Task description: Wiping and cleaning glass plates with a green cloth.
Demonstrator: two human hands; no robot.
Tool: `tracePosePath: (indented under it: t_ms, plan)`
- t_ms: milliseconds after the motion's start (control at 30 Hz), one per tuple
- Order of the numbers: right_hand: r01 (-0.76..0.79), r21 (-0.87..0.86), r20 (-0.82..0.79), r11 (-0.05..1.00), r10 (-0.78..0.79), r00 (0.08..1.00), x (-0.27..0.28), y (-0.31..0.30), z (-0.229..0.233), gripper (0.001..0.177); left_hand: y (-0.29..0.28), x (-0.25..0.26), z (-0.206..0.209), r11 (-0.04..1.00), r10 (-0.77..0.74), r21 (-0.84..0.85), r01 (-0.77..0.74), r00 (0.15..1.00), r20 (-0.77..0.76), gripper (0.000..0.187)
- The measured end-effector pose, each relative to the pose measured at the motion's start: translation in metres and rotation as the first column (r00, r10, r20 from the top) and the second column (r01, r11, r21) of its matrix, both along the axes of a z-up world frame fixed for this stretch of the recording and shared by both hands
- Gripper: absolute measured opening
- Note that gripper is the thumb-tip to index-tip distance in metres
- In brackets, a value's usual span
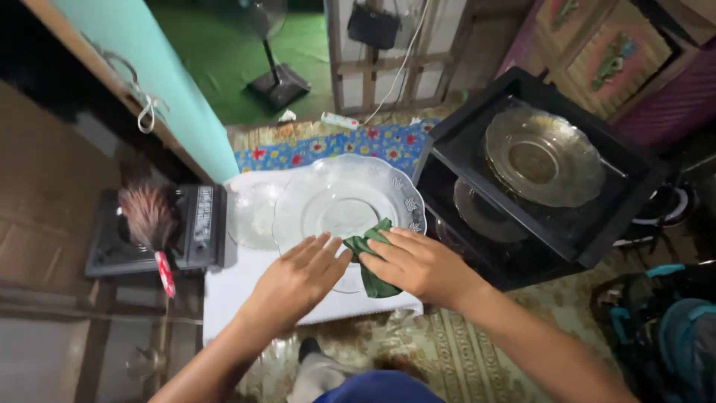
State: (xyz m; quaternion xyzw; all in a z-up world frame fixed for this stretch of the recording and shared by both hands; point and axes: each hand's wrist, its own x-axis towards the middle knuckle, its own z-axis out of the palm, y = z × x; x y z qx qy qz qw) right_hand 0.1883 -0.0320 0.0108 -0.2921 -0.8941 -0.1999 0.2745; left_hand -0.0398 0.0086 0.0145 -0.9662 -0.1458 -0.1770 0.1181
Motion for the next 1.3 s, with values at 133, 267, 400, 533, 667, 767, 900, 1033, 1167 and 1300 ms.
tracePosePath:
  t_ms: [133,267,400,533,667,767,900,1033,1167,1300]
  plan:
    - [-0.156,-0.234,-0.150,0.960,0.123,0.981,0.020,0.004,-0.025,0.024,-0.010,0.004,0.003,0.990,0.005,0.139,-0.025,0.989,0.147,0.017]
    - [0.136,-0.557,0.127,0.819,-0.078,0.989,0.026,0.012,-0.039,0.098,-0.015,0.008,-0.011,0.965,-0.110,0.247,0.088,0.991,0.079,0.014]
    - [0.166,-0.484,0.085,0.859,-0.143,0.986,-0.007,0.023,-0.047,0.101,-0.011,0.023,-0.020,0.945,-0.253,0.238,0.223,0.962,0.106,0.008]
    - [0.005,-0.563,-0.035,0.826,-0.030,0.999,-0.018,0.033,-0.027,0.098,-0.001,0.020,-0.022,0.934,-0.297,0.250,0.257,0.945,0.136,0.011]
    - [0.354,-0.473,0.183,0.807,-0.303,0.935,-0.018,0.036,-0.032,0.103,0.017,-0.009,-0.018,0.941,-0.300,0.208,0.267,0.942,0.149,0.014]
    - [0.293,-0.639,0.187,0.711,-0.226,0.956,-0.043,0.021,-0.017,0.112,0.034,-0.031,-0.014,0.947,-0.268,0.222,0.231,0.951,0.152,0.014]
    - [0.088,-0.522,0.009,0.849,-0.098,0.995,-0.071,0.012,-0.037,0.080,0.050,-0.060,-0.011,0.949,-0.226,0.255,0.183,0.962,0.151,0.015]
    - [-0.064,-0.379,-0.307,0.923,-0.060,0.950,-0.058,0.021,-0.057,0.030,0.058,-0.097,-0.039,0.985,-0.125,0.140,0.101,0.976,0.178,0.019]
    - [-0.044,-0.298,-0.670,0.953,-0.177,0.721,-0.076,0.026,-0.014,0.054,0.054,-0.108,-0.053,0.946,0.072,-0.322,0.048,0.934,0.350,0.035]
    - [-0.317,-0.137,-0.730,0.939,0.121,0.673,-0.143,0.051,-0.007,0.042,0.031,-0.091,-0.043,0.661,0.351,-0.690,0.295,0.691,0.632,0.018]
